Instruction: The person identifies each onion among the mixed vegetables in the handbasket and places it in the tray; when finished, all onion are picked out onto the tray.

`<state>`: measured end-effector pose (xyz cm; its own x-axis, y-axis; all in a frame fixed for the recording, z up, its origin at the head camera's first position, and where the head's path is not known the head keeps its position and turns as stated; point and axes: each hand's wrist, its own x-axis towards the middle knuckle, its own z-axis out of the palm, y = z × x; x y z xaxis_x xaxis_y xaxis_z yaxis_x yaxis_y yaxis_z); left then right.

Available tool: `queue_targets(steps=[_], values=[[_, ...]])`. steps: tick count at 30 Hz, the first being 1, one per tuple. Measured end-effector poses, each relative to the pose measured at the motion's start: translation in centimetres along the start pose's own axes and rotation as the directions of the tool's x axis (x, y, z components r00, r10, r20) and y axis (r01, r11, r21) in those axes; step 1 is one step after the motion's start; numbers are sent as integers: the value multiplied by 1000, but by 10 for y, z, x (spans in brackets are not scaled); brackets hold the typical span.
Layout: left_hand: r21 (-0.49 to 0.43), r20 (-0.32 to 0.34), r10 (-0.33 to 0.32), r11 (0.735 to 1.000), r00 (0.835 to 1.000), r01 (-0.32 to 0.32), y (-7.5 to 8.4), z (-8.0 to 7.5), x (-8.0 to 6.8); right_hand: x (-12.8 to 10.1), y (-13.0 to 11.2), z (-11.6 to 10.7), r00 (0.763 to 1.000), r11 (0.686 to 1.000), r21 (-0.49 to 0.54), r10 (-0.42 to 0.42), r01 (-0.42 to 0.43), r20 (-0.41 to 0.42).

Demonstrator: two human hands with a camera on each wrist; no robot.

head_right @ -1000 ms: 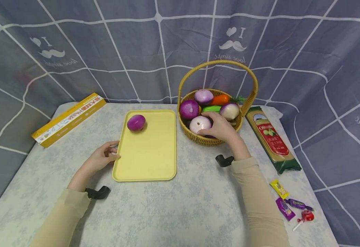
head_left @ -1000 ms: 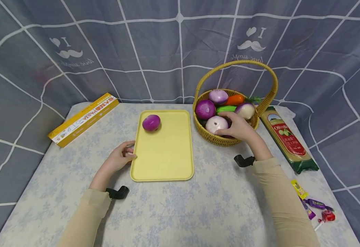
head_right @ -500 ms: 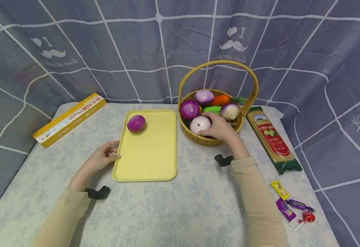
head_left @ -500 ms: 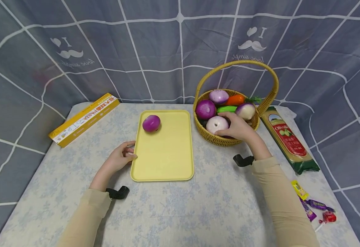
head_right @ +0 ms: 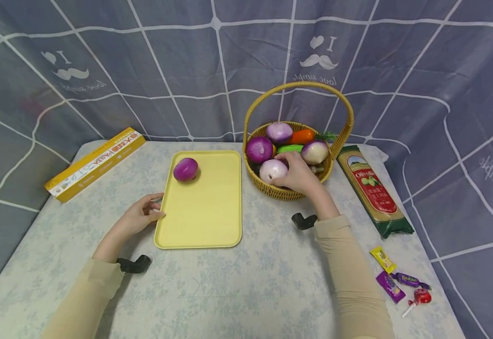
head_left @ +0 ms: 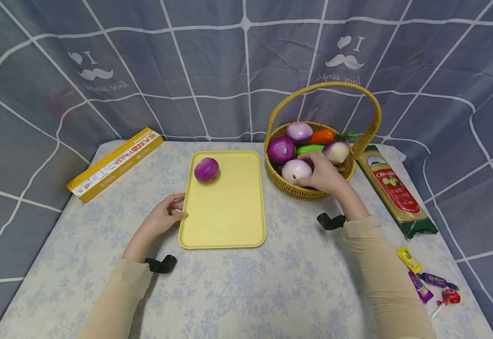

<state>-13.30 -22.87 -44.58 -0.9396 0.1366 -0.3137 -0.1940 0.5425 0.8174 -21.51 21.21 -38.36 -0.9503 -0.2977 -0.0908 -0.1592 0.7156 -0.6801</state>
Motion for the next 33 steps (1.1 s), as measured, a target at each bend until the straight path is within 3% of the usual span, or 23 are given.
queue_targets(steps=[14,22,28,33], values=[[-4,4,18,1000,1000,-18,0,-1,0,-10,-5,-2,997,987,157,42,-31,-63],[-3,13,24,1000,1000,-24,-2,-2,0,-13,-21,-1,992,955,298,48,-11,-117],[1,12,27,1000,1000,-27,-2,-3,0,-5,-43,17,992,908,417,7,45,-124],[0,4,27,1000,1000,-27,-2,-2,1,5,-62,44,992,891,445,-43,93,-120]])
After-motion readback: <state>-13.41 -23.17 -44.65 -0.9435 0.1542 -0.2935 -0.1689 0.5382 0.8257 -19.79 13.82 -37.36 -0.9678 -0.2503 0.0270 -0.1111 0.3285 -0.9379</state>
